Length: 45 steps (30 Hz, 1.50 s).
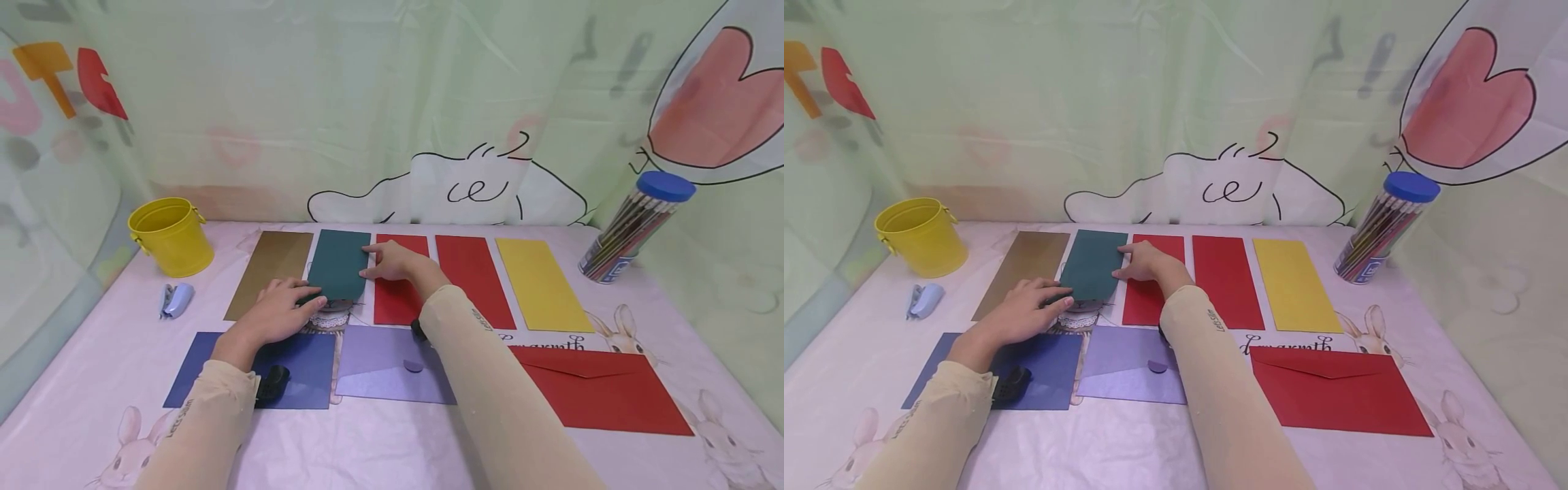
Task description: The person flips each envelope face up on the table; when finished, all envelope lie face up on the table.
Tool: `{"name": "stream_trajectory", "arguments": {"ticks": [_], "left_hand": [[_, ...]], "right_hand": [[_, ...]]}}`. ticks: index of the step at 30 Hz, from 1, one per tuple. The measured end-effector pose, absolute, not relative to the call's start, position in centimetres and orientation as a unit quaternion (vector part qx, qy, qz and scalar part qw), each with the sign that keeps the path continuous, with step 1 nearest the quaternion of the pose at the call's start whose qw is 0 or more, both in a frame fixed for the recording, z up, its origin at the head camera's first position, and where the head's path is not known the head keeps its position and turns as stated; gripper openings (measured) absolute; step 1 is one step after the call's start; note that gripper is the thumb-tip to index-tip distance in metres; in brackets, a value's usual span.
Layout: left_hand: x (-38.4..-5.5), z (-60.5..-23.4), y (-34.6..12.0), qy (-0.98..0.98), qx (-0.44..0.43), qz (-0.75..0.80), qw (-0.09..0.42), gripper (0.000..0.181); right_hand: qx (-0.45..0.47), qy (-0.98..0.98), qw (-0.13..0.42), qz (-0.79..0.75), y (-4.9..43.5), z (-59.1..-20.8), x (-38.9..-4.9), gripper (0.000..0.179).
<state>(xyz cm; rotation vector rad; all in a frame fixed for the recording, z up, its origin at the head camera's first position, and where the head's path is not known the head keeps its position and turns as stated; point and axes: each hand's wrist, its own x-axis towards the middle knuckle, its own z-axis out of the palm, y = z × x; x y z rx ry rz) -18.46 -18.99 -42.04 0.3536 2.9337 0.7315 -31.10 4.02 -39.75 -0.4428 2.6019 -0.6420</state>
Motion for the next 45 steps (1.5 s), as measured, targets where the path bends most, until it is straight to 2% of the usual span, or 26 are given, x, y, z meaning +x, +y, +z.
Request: {"name": "stream_trajectory", "arguments": {"ticks": [9, 17, 23, 25, 31, 38, 45], "left_hand": [[-18.45, -41.71, -18.97, 0.962, 0.115, 0.245, 0.031, 0.050], [-18.47, -41.52, -18.73, 0.959, 0.109, 0.259, -0.030, 0.038], [-18.62, -41.59, -18.66, 0.952, 0.109, 0.270, -0.094, 0.029], [-18.64, -41.54, -18.65, 0.944, 0.113, 0.289, -0.117, 0.037], [-18.61, -41.46, -18.60, 0.905, 0.136, 0.377, -0.145, 0.082], [-18.43, -41.44, -18.27, 0.860, 0.089, 0.493, -0.099, 0.088], [-18.64, -41.51, -18.12, 0.895, 0.045, 0.442, -0.042, 0.098]], "right_hand": [[-0.155, 0.934, 0.215, -0.241, 4.11, -39.80, -31.25, 0.077], [-0.173, 0.930, 0.208, -0.249, 4.45, -39.88, -31.09, 0.074], [-0.167, 0.917, 0.216, -0.291, 4.49, -40.04, -31.10, 0.067], [-0.165, 0.911, 0.220, -0.309, 4.50, -40.12, -31.19, 0.066], [-0.154, 0.923, 0.213, -0.280, 4.36, -40.30, -31.43, 0.079], [-0.170, 0.931, 0.211, -0.244, 4.00, -40.37, -31.36, 0.087], [-0.168, 0.938, 0.207, -0.223, 3.69, -40.47, -31.36, 0.089]]}}
